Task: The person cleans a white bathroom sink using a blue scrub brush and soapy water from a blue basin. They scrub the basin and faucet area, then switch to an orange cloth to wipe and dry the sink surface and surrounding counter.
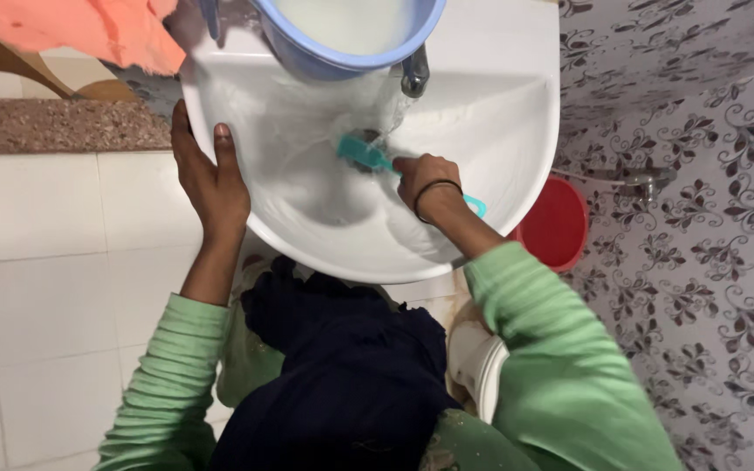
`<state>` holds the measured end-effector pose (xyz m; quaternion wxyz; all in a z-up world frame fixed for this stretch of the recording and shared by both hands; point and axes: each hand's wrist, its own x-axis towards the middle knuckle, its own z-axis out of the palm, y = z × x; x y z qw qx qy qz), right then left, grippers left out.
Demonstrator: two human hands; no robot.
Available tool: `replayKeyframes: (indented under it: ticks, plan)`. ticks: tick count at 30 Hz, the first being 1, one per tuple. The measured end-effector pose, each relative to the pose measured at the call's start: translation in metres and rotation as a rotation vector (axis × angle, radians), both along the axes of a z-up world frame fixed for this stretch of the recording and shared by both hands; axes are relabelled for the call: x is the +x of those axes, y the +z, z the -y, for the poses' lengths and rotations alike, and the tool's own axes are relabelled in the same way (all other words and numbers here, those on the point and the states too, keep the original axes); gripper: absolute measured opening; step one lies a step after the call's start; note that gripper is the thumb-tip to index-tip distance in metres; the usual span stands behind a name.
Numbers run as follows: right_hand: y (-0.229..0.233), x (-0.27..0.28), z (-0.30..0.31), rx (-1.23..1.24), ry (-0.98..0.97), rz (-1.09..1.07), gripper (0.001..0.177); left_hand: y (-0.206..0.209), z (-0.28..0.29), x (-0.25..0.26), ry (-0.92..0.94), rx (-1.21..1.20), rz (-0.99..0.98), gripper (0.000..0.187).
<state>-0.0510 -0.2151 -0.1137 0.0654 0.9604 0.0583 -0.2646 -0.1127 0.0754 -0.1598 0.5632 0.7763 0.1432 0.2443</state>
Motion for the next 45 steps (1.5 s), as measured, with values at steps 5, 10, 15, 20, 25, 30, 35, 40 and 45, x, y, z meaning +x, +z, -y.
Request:
replayKeyframes:
  ticks: [5, 10, 15, 20, 25, 30, 35, 40, 45]
  plan:
    - [0.039, -0.032, 0.045, -0.052, 0.205, -0.192, 0.039, 0.003, 0.001, -0.003, -0.034, -0.039, 0.022, 0.055]
    - [0.015, 0.032, 0.093, -0.143, -0.038, 0.162, 0.038, 0.008, 0.003, -0.003, -0.021, -0.094, 0.02, 0.054]
    - [-0.05, 0.002, -0.024, 0.85, -0.577, -0.169, 0.035, 0.006, 0.004, -0.001, -0.042, -0.211, 0.058, 0.054]
    - [-0.007, -0.013, -0.086, 1.071, -0.58, -0.231, 0.03, 0.005, 0.003, -0.002, -0.051, -0.284, 0.053, 0.061]
    - [0.04, -0.042, -0.064, 0.962, -0.315, -0.335, 0.034, 0.005, 0.0, -0.003, -0.053, -0.281, 0.018, 0.071]
    - [0.074, -0.09, -0.021, 0.352, 0.246, -0.179, 0.042, 0.005, 0.001, -0.002, -0.052, -0.299, 0.06, 0.074]
    - [-0.013, -0.055, -0.089, 0.204, 0.317, 0.122, 0.063, 0.003, 0.002, -0.002, -0.026, -0.309, 0.046, 0.073]
    - [0.02, -0.068, -0.062, 0.058, 0.265, -0.2, 0.078, 0.003, 0.003, -0.003, -0.05, -0.336, 0.053, 0.073]
    - [0.051, -0.087, -0.07, 0.252, 0.273, -0.206, 0.066, 0.002, 0.004, -0.004, -0.042, -0.366, 0.06, 0.075]
